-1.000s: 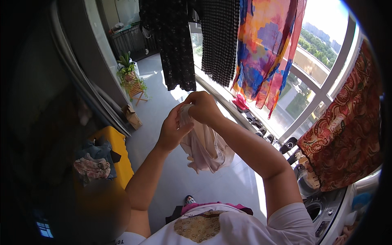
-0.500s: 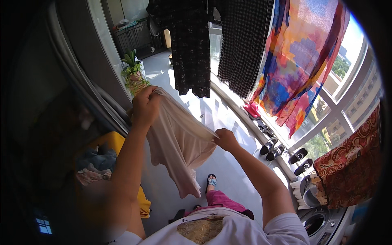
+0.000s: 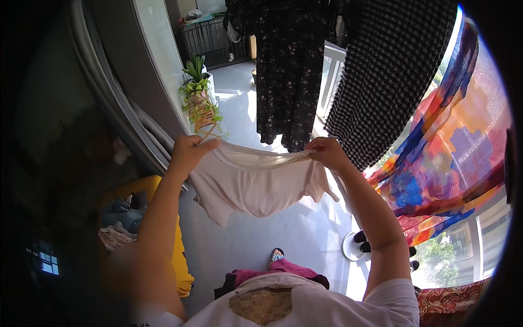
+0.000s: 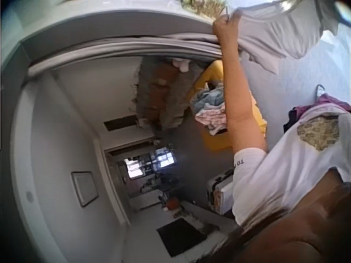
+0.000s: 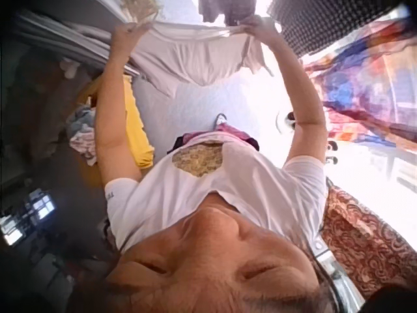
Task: The person removes several items of clothing from a washing machine and hangs them on hangers on a laundry rack.
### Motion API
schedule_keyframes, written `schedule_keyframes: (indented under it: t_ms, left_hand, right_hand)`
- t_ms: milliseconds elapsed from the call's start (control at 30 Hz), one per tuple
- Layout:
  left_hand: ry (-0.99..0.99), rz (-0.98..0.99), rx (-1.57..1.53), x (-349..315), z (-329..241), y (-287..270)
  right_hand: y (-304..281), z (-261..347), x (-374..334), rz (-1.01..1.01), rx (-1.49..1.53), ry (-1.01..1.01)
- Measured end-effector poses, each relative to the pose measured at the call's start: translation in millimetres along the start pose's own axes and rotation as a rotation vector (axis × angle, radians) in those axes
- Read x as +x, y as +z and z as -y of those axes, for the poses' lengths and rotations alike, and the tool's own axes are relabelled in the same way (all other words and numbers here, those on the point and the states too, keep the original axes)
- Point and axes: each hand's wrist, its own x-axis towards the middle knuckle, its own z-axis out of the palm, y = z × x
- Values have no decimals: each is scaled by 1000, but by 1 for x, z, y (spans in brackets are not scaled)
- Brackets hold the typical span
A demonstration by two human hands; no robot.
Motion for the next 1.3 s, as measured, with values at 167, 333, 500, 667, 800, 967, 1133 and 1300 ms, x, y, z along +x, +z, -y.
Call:
schedule_keyframes:
  t_ms: [167, 333, 500, 667, 800, 967, 1133, 1300]
  left_hand:
    - [-260, 62, -578, 34, -8, 12]
    - [152, 214, -1103, 56, -44, -17]
    - [66, 446, 238, 92, 38, 78]
    - [158, 270, -429, 137, -4, 54]
    - [280, 176, -738, 158, -64, 14]
    - [451, 173, -653, 181, -103, -16]
    - [645, 87, -560, 176, -163, -51]
    - [803, 89, -609, 164, -212, -62]
  right_hand:
    - [-7, 8, 39, -252, -8, -132]
    - [-21, 67, 41, -595, 400, -428]
    - [32, 1, 32, -34, -764, -7]
    - [-23, 6, 45, -466, -191, -89]
    - [-61, 89, 38, -662, 354, -214]
    - [-91, 135, 22, -754, 184, -381]
    - [-108, 185, -2, -864, -93, -543]
    - [-108, 237, -19, -936, -102, -695]
